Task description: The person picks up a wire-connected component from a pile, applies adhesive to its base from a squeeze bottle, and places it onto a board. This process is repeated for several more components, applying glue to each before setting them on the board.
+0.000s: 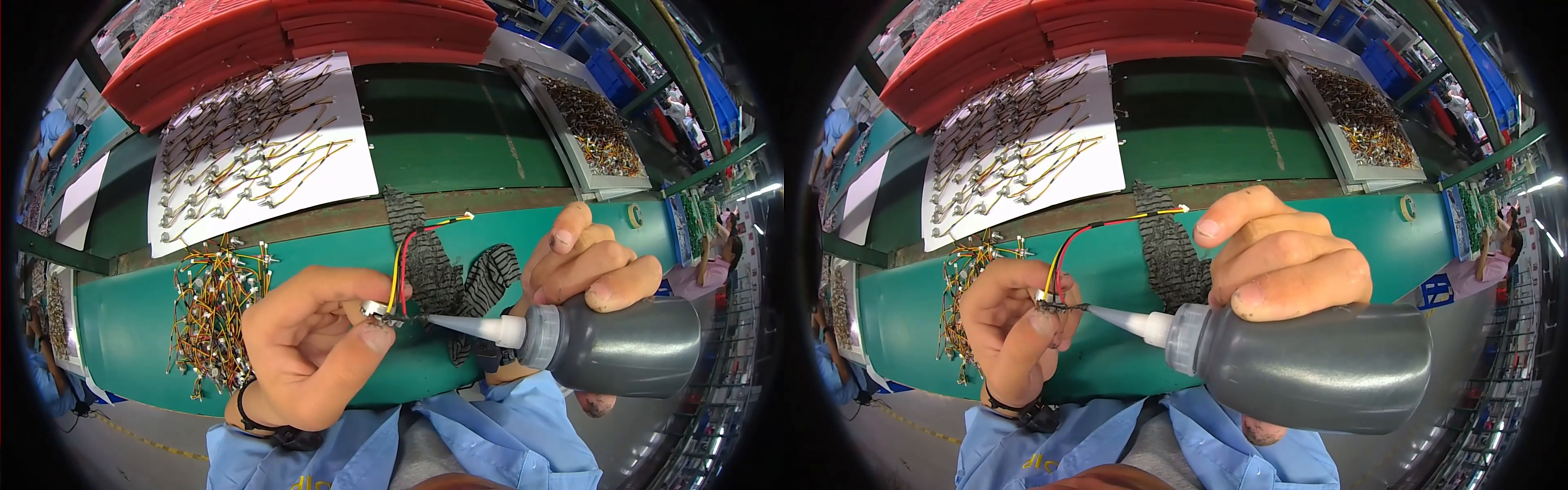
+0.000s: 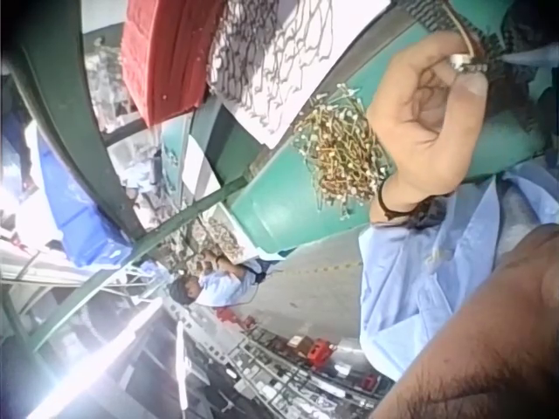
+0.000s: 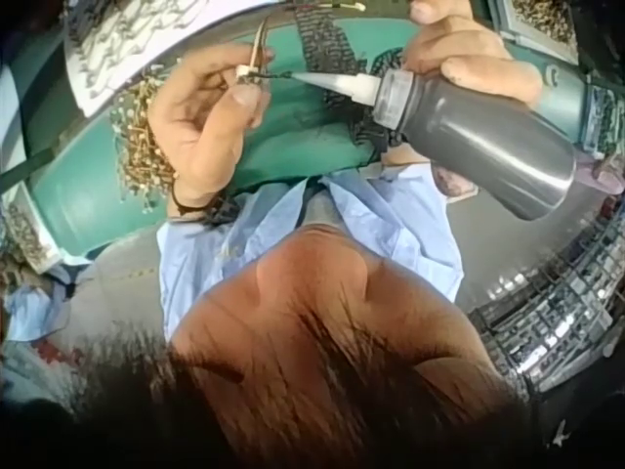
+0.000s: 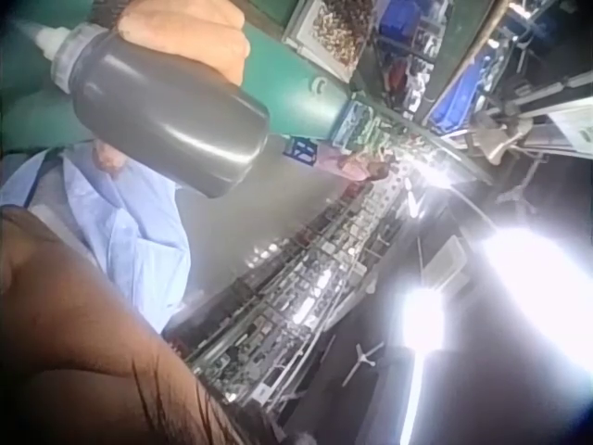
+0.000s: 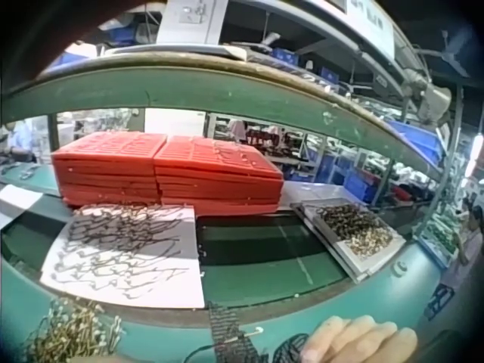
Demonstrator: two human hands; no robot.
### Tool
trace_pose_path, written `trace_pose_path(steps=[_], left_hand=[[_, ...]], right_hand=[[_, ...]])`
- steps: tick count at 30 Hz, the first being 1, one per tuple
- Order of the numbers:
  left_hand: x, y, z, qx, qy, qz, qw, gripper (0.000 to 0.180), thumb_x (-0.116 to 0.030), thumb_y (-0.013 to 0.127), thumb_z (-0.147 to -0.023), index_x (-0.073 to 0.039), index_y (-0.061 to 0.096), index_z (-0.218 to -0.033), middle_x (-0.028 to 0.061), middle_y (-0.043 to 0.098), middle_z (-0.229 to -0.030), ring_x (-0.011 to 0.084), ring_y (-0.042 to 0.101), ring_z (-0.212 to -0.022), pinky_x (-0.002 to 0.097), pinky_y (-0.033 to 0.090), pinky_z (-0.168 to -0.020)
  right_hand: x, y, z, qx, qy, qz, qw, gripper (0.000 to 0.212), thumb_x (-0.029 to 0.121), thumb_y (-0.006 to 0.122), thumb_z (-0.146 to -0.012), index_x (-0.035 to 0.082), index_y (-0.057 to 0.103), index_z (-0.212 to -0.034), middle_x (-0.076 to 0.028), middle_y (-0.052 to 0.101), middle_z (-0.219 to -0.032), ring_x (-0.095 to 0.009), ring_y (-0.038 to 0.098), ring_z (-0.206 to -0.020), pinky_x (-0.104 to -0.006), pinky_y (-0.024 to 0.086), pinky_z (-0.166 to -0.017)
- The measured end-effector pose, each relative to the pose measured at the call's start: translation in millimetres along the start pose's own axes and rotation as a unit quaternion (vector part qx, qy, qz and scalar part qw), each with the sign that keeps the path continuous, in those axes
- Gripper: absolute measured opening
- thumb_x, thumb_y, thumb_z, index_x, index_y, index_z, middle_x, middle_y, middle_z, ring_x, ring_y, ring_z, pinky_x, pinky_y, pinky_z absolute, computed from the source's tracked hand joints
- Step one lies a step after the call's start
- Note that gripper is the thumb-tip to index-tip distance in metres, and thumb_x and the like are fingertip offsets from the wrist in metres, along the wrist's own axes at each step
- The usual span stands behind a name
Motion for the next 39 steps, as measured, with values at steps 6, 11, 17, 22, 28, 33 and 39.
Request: trace_pose_path(steps=[6, 11, 17, 22, 28, 33, 39], left_hand=[[14, -5, -15, -0.01, 0.003, 0.068, 0.998, 0.025, 0.003, 0.052, -0.086, 0.01, 0.055, -0.109, 0.0084, 0.06, -0.075, 0.01, 0.051, -0.059, 0.0225, 0.039, -0.053], [42, -24, -40, -0.092, 0.092, -0.046, 0.991, 0.025, -0.002, 0.054, -0.089, 0.007, 0.055, -0.112, 0.0066, 0.061, -0.076, 0.0119, 0.056, -0.065, 0.0224, 0.043, -0.059], [124, -29, -52, -0.106, 0.002, -0.204, 0.973, 0.024, -0.006, 0.056, -0.091, 0.005, 0.056, -0.112, 0.0042, 0.061, -0.078, 0.0104, 0.057, -0.072, 0.0234, 0.046, -0.069], [183, -25, -38, -0.065, -0.036, -0.268, 0.961, 0.021, -0.006, 0.055, -0.092, 0.004, 0.055, -0.11, 0.0028, 0.061, -0.079, 0.0079, 0.055, -0.073, 0.023, 0.045, -0.071], [224, -22, -27, -0.072, -0.061, -0.201, 0.975, 0.019, -0.007, 0.053, -0.093, 0.002, 0.053, -0.11, 0.0017, 0.058, -0.079, 0.0068, 0.052, -0.071, 0.0218, 0.042, -0.065], [232, -30, -20, -0.104, -0.058, -0.25, 0.961, 0.018, -0.007, 0.053, -0.094, 0.002, 0.053, -0.11, 0.0011, 0.055, -0.078, 0.0064, 0.048, -0.069, 0.0217, 0.04, -0.061], [234, -32, -26, -0.098, -0.056, -0.247, 0.962, 0.018, -0.005, 0.053, -0.093, 0.002, 0.053, -0.11, 0.0009, 0.055, -0.08, 0.0061, 0.047, -0.067, 0.0208, 0.04, -0.06]], right_hand=[[3, -22, 6, -0.05, -0.005, 0.009, 0.999, 0.077, 0.063, 0.074, -0.065, 0.001, 0.051, -0.105, -0.009, 0.054, -0.064, -0.017, 0.051, -0.052, -0.037, 0.035, -0.087], [-12, -55, 63, -0.101, 0.123, 0.139, 0.977, 0.067, 0.055, 0.071, -0.072, -0.001, 0.055, -0.104, -0.009, 0.055, -0.072, -0.018, 0.053, -0.06, -0.0435, 0.042, -0.086], [-72, -57, 170, -0.175, 0.477, 0.167, 0.845, 0.037, 0.03, 0.073, -0.079, 0.001, 0.06, -0.098, -0.005, 0.063, -0.085, -0.017, 0.06, -0.075, -0.0328, 0.05, -0.072], [-111, -59, 173, -0.132, 0.464, 0.194, 0.854, 0.034, 0.028, 0.074, -0.078, 0.001, 0.063, -0.095, -0.004, 0.065, -0.083, -0.013, 0.061, -0.073, -0.0305, 0.05, -0.066], [-126, -48, 180, -0.08, 0.522, 0.263, 0.807, 0.03, 0.024, 0.079, -0.073, 0.001, 0.065, -0.087, -0.007, 0.068, -0.079, -0.016, 0.064, -0.072, -0.0295, 0.05, -0.065], [-111, -47, 169, -0.046, 0.342, 0.373, 0.861, 0.036, 0.023, 0.082, -0.07, 0.0, 0.065, -0.091, -0.01, 0.069, -0.079, -0.019, 0.065, -0.072, -0.0295, 0.051, -0.067], [-95, -85, 175, -0.119, 0.29, 0.401, 0.861, 0.038, 0.026, 0.081, -0.074, 0.0, 0.062, -0.095, -0.008, 0.068, -0.084, -0.021, 0.067, -0.082, -0.0305, 0.052, -0.064]])
Point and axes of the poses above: each hand's wrist, its own z-axis away from the middle knuckle, its own y-axis out of the palm, x = y × z, the point moved 8 cm from there along -z, towards the middle knuckle
